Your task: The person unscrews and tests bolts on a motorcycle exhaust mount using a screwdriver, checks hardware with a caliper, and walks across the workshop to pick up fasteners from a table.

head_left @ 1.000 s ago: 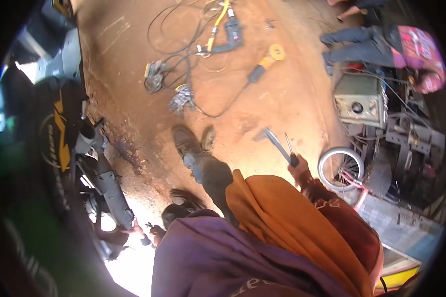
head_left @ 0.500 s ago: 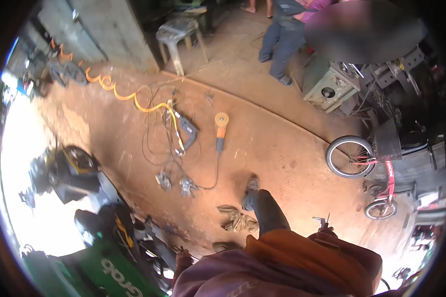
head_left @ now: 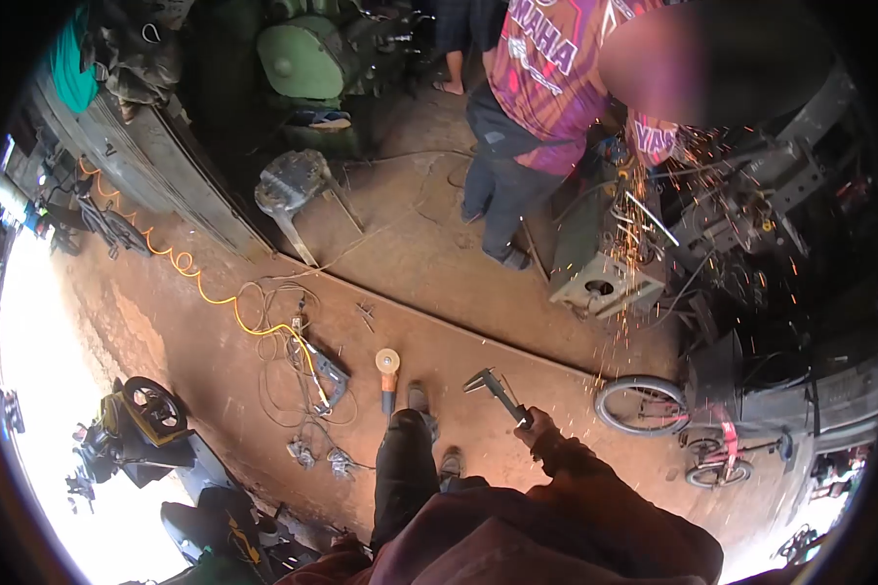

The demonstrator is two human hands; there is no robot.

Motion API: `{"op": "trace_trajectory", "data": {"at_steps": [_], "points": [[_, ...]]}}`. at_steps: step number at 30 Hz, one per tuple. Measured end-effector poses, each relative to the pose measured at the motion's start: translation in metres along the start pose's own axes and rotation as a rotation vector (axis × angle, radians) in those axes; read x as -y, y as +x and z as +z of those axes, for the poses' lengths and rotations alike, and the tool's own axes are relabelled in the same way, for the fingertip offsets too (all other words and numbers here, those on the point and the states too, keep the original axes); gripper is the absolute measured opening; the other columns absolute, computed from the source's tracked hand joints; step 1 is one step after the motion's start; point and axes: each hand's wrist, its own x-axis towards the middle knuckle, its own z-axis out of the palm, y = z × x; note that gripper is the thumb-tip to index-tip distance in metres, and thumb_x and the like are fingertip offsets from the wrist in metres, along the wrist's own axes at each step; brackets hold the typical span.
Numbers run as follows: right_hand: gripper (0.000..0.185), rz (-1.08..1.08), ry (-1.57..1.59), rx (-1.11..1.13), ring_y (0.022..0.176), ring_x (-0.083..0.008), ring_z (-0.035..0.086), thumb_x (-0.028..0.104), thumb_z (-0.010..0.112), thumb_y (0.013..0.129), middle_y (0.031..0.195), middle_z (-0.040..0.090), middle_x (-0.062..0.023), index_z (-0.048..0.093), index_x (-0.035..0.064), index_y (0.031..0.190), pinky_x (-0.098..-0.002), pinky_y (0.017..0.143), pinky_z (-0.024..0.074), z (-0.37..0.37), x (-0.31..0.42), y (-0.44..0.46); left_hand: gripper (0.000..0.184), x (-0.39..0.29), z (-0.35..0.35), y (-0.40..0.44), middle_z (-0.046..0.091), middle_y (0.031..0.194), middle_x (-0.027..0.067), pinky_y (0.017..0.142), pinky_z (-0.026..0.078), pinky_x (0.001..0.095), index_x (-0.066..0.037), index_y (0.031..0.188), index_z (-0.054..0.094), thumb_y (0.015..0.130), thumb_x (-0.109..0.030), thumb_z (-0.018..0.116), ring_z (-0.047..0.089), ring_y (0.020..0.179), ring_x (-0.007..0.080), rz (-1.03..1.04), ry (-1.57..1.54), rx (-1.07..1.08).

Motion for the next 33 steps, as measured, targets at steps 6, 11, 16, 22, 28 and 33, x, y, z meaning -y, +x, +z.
{"op": "trace_trajectory", "data": {"at_steps": [6,11,16,22,28,33], "points": [[0.03,-0.277,0.151,0.094,0.059,-0.0128,0.056,0.022,0.074,0.074,0.065,0.053,-0.0028,0.055,0.0049,0.089,-0.0282,0.054,0.045,-0.047,0.121,0.106,0.041,-0.126,-0.072,0.05,0.05,0.138,0.0225,0.095,0.05,0.0457,-0.005,0.12,0.061,0.084,-0.026,0.062,0.057,0.118,0.0371,0.074,0.296,0.058],[0.029,-0.437,0.258,0.048,0.059,-0.0104,0.054,0.021,0.075,0.073,0.067,0.056,-0.0016,0.057,0.0052,0.089,-0.0262,0.054,0.0436,-0.083,0.186,0.19,0.045,-0.283,-0.182,0.107,0.053,0.137,0.0189,0.099,0.047,0.0456,-0.007,0.124,0.061,0.083,-0.025,0.064,0.052,0.125,0.0356,0.447,0.741,0.002],[0.028,-0.351,0.384,0.123,0.049,-0.0115,0.052,0.017,0.076,0.073,0.059,0.055,-0.0023,0.057,0.0034,0.09,-0.0282,0.046,0.0421,-0.147,0.307,0.233,0.028,-0.514,-0.329,0.096,0.071,0.1,0.0167,0.08,0.057,0.045,-0.009,0.099,0.072,0.075,-0.022,0.072,0.068,0.098,0.0333,0.671,0.827,-0.364],[0.028,-0.288,0.492,0.127,0.049,-0.0157,0.053,0.016,0.075,0.073,0.061,0.057,-0.0053,0.058,0.0024,0.091,-0.0318,0.048,0.0445,-0.202,0.403,0.337,0.029,-0.745,-0.437,-0.004,0.068,0.094,0.0214,0.076,0.055,0.0469,-0.007,0.101,0.065,0.091,-0.027,0.047,0.067,0.09,0.0369,0.75,0.169,-0.379],[0.037,-0.453,0.365,-0.159,0.069,-0.0259,0.06,0.026,0.076,0.066,0.073,0.059,-0.0127,0.059,0.0032,0.089,-0.0389,0.066,0.0481,-0.255,0.484,0.423,0.035,-0.867,-0.511,0.019,0.063,0.097,0.0205,0.066,0.054,0.0494,-0.008,0.112,0.055,0.08,-0.017,0.065,0.065,0.085,0.0349,1.163,0.858,-0.674],[0.044,-0.261,0.459,-0.132,0.084,-0.0225,0.063,0.023,0.073,0.076,0.088,0.065,-0.0115,0.061,0.003,0.114,-0.0348,0.079,0.0493,-0.298,0.519,0.452,0.042,-0.965,-0.552,0.024,0.058,0.106,0.024,0.066,0.054,0.0499,-0.011,0.116,0.054,0.078,-0.006,0.069,0.062,0.092,0.0411,1.183,0.858,-0.726]]}}
